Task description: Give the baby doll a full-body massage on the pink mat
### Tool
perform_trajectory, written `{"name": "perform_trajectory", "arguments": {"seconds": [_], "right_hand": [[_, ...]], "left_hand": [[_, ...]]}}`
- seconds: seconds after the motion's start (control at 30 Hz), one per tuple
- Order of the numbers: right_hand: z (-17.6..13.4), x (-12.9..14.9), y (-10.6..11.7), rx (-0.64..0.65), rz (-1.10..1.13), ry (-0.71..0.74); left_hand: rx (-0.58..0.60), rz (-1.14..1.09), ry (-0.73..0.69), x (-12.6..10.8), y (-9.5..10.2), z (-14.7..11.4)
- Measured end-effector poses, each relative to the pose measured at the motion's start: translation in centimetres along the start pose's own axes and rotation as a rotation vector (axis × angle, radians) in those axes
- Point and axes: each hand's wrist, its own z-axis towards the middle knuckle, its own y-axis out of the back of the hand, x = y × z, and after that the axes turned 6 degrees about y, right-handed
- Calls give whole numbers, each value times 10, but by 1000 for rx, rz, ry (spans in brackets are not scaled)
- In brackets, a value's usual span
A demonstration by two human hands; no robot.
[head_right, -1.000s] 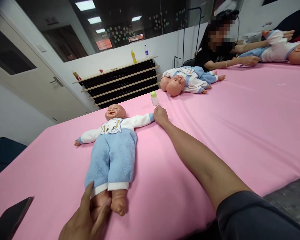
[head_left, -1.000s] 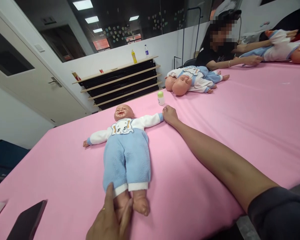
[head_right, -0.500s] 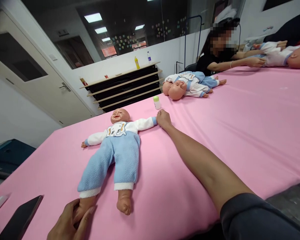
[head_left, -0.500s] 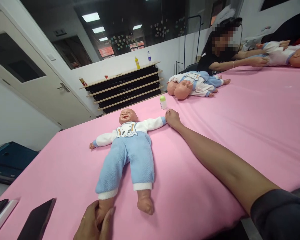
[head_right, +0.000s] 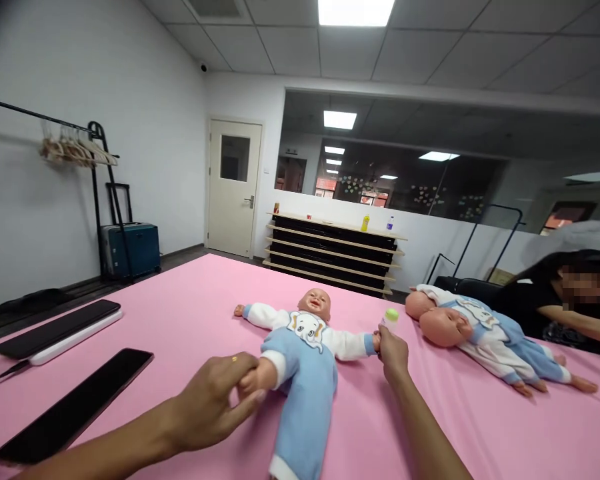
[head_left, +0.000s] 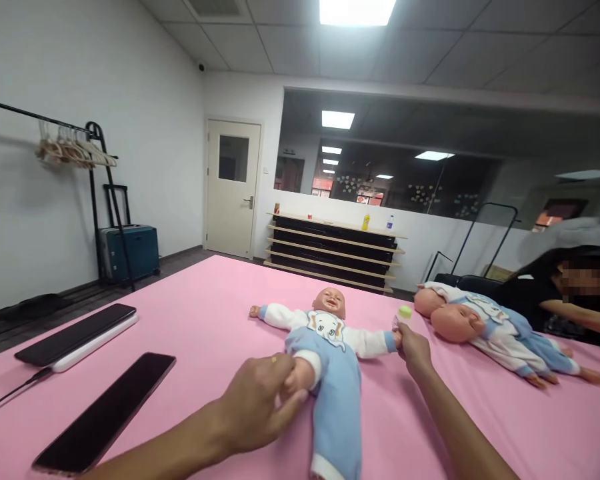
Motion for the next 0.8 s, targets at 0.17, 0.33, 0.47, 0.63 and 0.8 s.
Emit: {"name": "perform_trajectory", "arguments": {"seconds": [0.17,0.33,0.47,0.63,0.8], "right_hand": [[14,50,-38,183,-209,160],[16,98,-82,719,-532,364],[14,105,-99,763,-583,340],[16,96,-86,650,-527,351],[16,59,-26,441,-371,274]], "left_hand": [[147,45,-99,-26,-23,71],[287,64,-138,-34,-66,95],[275,40,-124,-32,-82,94],[269,9,-80,-29,-62,83],[191,-71,-24,-13,-9,24]]}}
